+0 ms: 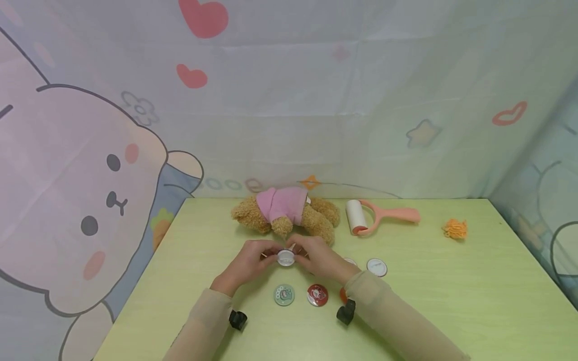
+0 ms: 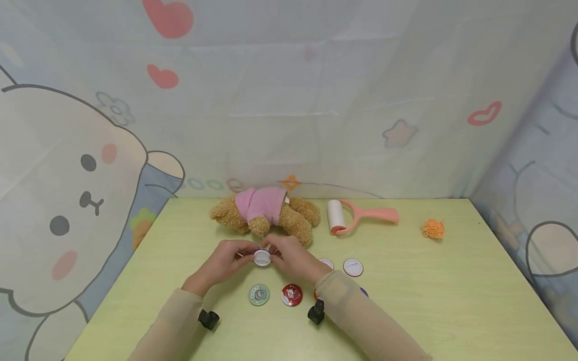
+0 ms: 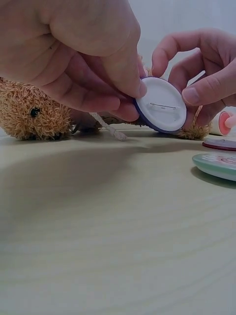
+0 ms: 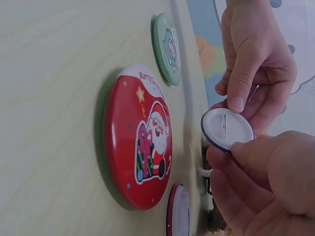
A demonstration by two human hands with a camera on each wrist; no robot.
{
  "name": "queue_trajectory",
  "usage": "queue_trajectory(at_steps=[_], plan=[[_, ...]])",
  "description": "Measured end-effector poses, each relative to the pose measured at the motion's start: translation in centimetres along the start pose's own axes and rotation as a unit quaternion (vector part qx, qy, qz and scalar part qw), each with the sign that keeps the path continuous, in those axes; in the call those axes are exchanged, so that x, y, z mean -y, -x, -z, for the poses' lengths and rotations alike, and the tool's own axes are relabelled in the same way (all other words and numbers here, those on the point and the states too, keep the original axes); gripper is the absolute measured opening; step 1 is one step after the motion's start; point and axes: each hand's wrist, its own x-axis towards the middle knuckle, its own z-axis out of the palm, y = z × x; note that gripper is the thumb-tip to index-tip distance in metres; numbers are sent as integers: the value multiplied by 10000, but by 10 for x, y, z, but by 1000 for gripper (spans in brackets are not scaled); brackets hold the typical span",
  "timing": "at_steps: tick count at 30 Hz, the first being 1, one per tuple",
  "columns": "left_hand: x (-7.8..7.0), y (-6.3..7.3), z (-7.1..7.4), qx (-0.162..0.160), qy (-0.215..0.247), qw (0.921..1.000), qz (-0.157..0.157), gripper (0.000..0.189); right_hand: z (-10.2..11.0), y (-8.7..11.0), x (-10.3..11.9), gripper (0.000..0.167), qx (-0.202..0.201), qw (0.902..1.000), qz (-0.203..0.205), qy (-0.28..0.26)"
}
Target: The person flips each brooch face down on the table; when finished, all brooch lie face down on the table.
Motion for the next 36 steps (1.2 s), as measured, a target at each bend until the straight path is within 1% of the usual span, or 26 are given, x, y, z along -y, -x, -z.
queue_trajectory(at_steps=[7, 15, 22, 29, 32, 36], plan=[[1, 0, 0, -19, -64, 9999, -79, 22, -1, 0, 0, 23, -1, 10000, -26, -39], [1, 0, -1, -89, -48, 9995, -293, 22, 0, 0, 2, 22, 0, 10000, -62, -62], [0, 2, -1, -151, -45, 9994, -292, 23, 0, 0, 2, 24, -20, 9999, -20, 124], [-1, 2, 0, -214, -111, 9989, -391, 22, 0, 0, 3, 25, 22, 9997, -46, 232], [-1, 2, 0, -202, -123, 9991, -355, 23, 0, 0, 3, 26, 21, 9996, -28, 274], [-1, 2, 0, -123, 16, 9994, -313, 27, 0, 0, 2, 26, 14, 9997, 10, 251]])
